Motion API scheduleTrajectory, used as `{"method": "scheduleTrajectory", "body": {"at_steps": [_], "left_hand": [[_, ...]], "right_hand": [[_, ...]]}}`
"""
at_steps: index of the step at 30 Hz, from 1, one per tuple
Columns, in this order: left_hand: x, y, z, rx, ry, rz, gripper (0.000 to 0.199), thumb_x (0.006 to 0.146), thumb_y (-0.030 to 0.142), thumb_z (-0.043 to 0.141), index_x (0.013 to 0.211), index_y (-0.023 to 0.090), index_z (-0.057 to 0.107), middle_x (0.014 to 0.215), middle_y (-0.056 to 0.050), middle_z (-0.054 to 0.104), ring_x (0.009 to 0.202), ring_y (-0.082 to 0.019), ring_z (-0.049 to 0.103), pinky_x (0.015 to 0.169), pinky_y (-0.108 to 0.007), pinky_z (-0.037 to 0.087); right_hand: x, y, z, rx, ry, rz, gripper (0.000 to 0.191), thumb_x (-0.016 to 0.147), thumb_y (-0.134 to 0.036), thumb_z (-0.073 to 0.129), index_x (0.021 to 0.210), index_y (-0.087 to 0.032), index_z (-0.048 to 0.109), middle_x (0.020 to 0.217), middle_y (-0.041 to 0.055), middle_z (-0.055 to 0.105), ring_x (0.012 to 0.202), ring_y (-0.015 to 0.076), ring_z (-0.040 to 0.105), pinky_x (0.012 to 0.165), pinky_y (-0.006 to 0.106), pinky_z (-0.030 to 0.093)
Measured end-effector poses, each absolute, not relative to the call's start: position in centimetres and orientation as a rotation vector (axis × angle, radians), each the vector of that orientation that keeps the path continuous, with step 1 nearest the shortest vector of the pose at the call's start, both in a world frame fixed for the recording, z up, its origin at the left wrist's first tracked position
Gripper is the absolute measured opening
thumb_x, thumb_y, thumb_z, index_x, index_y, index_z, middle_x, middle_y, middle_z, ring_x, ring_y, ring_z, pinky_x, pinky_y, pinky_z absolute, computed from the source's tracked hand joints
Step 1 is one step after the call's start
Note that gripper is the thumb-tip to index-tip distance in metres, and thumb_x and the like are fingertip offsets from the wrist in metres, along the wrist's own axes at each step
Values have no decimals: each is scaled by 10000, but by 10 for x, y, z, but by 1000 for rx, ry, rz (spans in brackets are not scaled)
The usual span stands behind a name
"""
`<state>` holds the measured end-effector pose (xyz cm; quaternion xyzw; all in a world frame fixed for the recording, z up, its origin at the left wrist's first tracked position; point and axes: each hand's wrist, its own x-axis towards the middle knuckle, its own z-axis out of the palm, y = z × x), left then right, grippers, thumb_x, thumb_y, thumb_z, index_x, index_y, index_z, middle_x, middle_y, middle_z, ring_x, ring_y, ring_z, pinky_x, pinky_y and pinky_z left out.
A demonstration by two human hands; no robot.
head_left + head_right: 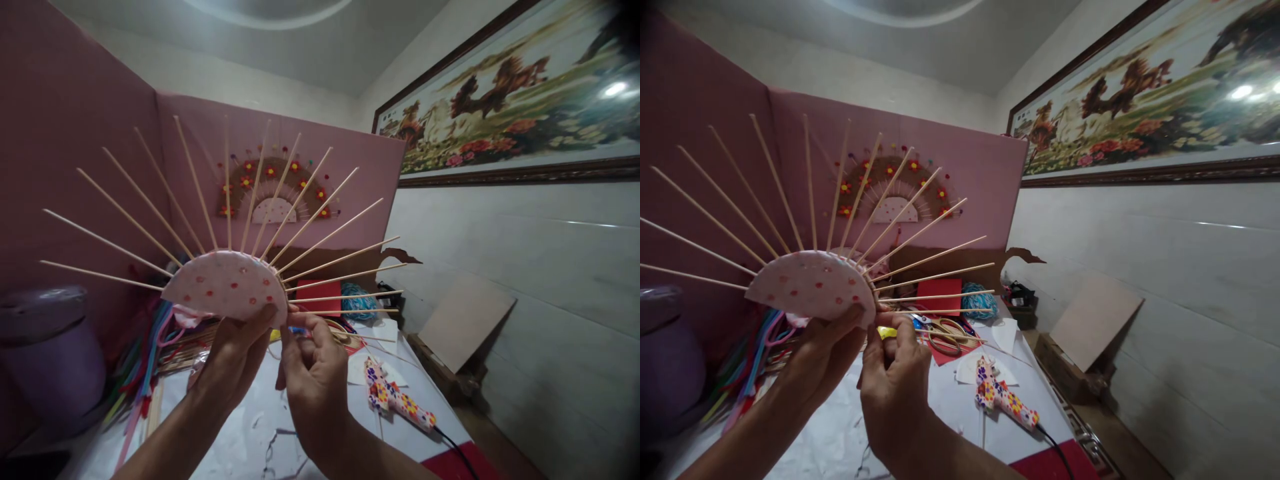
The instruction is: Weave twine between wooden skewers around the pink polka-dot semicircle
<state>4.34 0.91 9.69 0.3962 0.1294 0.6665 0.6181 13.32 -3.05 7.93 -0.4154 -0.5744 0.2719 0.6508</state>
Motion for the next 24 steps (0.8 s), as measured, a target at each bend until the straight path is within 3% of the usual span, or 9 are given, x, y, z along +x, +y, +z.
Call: {"method": "scheduleTrajectory", "body": {"at_steps": [5,9,15,20,24], "left_hand": [[42,10,100,830,285,1507,128,733,77,586,844,127,626,817,-28,626,786,-96,571,757,-195,472],[40,11,104,723,216,1331,87,767,88,535,786,107,618,748,-34,633,708,-98,584,721,-215,489],[41,11,104,631,156,1280,157,766,50,496,782,147,618,732,-16,650,729,-132,614,716,-278,510],[38,13,104,617,209,1265,207,763,27,480,863,153,610,770,-32,663,716,-137,626,686,-285,531],[33,15,109,662,265,1287,216,753,10,477,844,154,610,762,-27,662,670,-132,629,592,-248,545]], "right_hand": [[136,-32,81,-941,-1383,504,206,840,-280,452,1005,-181,527,443,-56,502,373,78,478,383,174,360],[145,-41,83,-865,-1407,148,266,796,-177,499,1060,-195,525,493,-50,520,418,84,505,448,200,417],[155,-65,85,-685,-1364,-227,199,751,-100,481,918,-206,504,557,-24,547,457,111,531,460,241,436],[166,-74,59,-538,-1883,-490,125,779,-102,398,777,-193,484,422,-82,476,325,63,384,437,219,355],[209,-51,29,-918,-2192,-483,220,786,-131,392,599,-177,500,448,-31,509,396,79,449,449,234,276]]}}
